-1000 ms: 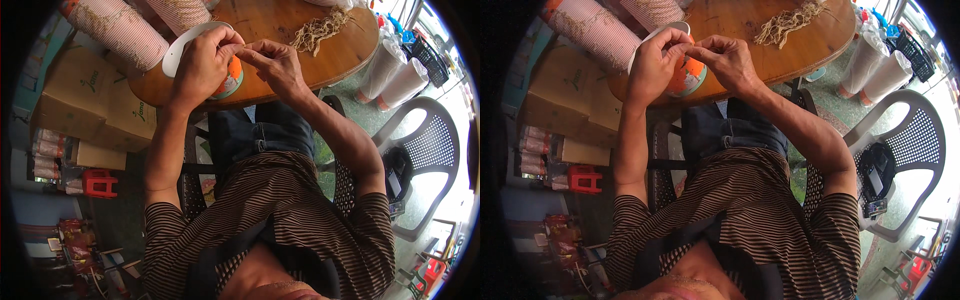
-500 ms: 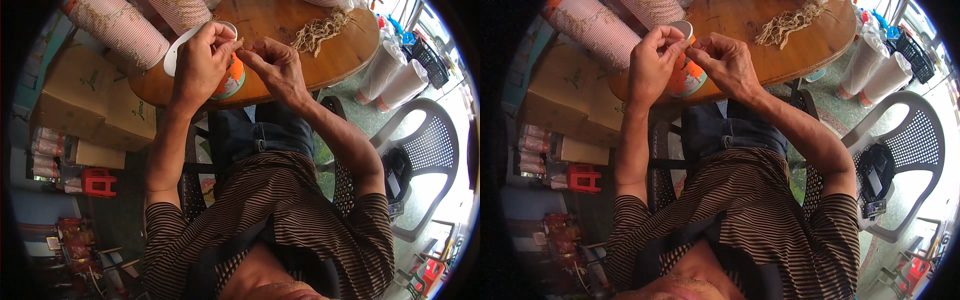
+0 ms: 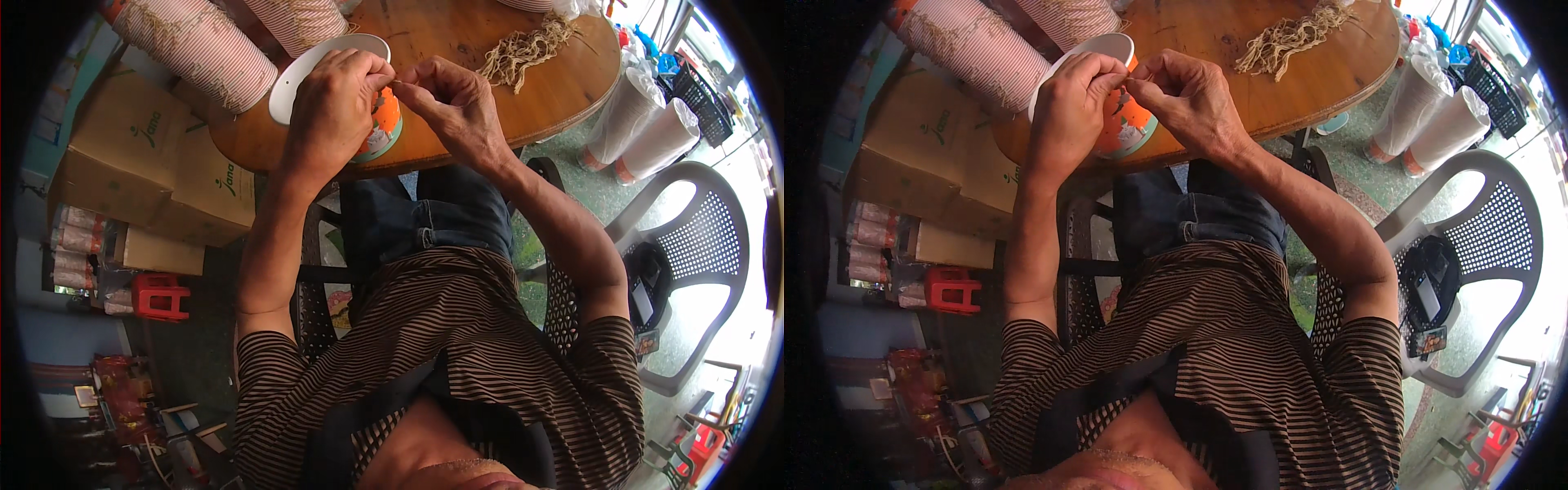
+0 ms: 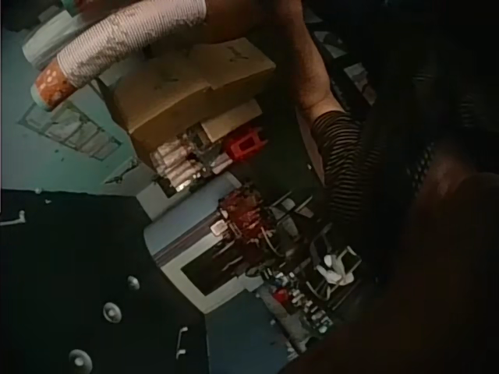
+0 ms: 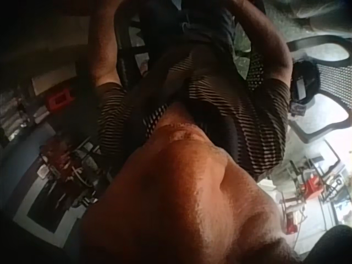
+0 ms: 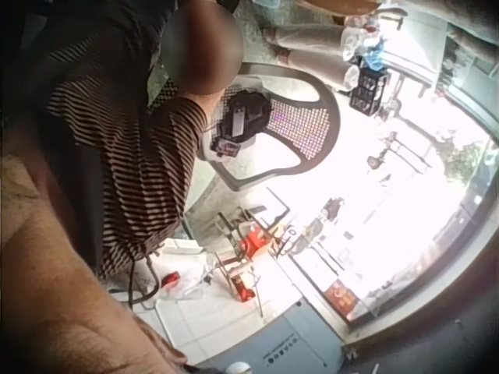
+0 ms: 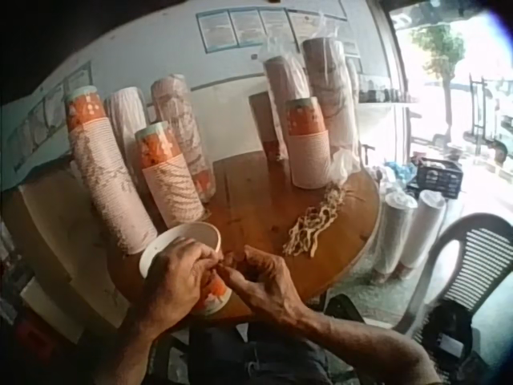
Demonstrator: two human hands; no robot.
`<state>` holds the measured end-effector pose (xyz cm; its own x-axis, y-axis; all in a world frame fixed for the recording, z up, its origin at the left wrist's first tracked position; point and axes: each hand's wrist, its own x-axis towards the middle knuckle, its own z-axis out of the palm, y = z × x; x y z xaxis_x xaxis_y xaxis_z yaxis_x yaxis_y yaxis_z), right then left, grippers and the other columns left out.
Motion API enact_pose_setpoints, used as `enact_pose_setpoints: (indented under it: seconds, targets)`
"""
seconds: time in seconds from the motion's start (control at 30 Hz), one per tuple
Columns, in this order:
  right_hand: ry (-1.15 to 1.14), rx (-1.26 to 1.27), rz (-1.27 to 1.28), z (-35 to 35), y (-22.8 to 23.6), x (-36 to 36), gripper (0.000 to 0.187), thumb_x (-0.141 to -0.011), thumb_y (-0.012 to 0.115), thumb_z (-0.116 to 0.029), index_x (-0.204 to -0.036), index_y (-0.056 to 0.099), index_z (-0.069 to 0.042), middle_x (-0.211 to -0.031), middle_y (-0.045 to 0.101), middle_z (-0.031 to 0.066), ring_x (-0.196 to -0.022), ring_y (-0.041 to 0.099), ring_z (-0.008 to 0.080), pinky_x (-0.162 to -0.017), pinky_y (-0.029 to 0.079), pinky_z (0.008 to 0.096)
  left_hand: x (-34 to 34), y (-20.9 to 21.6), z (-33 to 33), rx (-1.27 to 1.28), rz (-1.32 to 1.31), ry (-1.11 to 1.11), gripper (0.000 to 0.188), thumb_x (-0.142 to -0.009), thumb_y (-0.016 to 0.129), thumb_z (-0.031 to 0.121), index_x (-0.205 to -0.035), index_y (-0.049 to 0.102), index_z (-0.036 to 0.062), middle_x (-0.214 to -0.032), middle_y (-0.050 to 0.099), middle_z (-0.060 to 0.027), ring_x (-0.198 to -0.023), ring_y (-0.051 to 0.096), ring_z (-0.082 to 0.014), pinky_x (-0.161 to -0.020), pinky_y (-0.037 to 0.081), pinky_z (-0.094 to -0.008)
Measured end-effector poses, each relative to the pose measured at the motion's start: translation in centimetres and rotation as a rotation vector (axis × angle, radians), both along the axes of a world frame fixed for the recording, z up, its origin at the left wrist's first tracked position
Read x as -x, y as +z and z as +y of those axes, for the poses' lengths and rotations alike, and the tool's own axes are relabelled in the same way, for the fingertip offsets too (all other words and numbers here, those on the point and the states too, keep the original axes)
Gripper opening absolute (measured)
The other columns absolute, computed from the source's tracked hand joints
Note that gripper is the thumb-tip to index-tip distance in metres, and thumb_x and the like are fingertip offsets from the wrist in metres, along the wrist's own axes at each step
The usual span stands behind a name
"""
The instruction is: Tying string or straw handles onto paper buckets.
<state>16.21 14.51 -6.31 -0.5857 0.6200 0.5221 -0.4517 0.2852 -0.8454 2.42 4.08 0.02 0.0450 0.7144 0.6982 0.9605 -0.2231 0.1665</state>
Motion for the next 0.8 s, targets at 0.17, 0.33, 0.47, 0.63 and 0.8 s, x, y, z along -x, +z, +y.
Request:
enact_pose_setpoints:
  seconds: [0.17,0.33,0.47,0.63,0.8]
  targets:
    - [0.049,0.037,-0.037,0.5,0.4,-0.5,0.015,-0.094,0.070,-0.013,-0.093,0.068,0.002,-0.074,0.063,-0.0046,-0.069,0.052,0.0005,-0.061,0.042,0.0197,0.3,0.5,-0.3,0.185,-0.242,0.006,0.016,-0.097,0.064,0.013,-0.099,0.067,-0.0025,-0.090,0.070,-0.0160,-0.083,0.068,-0.0288,-0.077,0.053,-0.0368]
    - [0.070,0.080,-0.079,0.2,0.8,-0.4,0.015,-0.095,0.069,-0.013,-0.095,0.068,0.002,-0.082,0.067,-0.0016,-0.077,0.058,0.0017,-0.068,0.048,0.0197,1.2,0.8,-0.4,0.329,-0.414,-0.063,0.021,-0.100,0.061,0.016,-0.103,0.067,-0.0041,-0.092,0.072,-0.0132,-0.087,0.069,-0.0185,-0.081,0.052,-0.0323]
    - [0.086,0.108,0.004,0.3,0.4,0.0,0.012,-0.094,0.070,-0.010,-0.097,0.068,0.002,-0.084,0.068,-0.0010,-0.078,0.059,0.0019,-0.069,0.049,0.0199,1.3,0.8,-0.3,0.365,-0.514,-0.150,0.023,-0.101,0.062,0.017,-0.103,0.067,-0.0054,-0.089,0.072,-0.0083,-0.085,0.066,-0.0129,-0.080,0.052,-0.0294]
    - [0.114,0.038,0.082,0.6,-0.2,0.3,0.009,-0.094,0.070,-0.007,-0.098,0.069,0.001,-0.082,0.068,-0.0012,-0.077,0.059,0.0018,-0.069,0.049,0.0203,1.5,0.8,0.0,0.369,-0.541,-0.157,0.024,-0.100,0.063,0.018,-0.103,0.069,-0.0050,-0.089,0.072,-0.0066,-0.083,0.064,-0.0102,-0.079,0.052,-0.0267]
    - [0.054,0.034,0.052,0.4,-0.7,0.4,0.013,-0.096,0.065,-0.005,-0.102,0.073,0.002,-0.087,0.073,0.0011,-0.083,0.063,0.0043,-0.076,0.053,0.0217,1.8,0.5,0.1,0.333,-0.624,-0.166,0.023,-0.100,0.064,0.018,-0.102,0.070,-0.0041,-0.089,0.072,-0.0053,-0.083,0.064,-0.0085,-0.078,0.051,-0.0250]
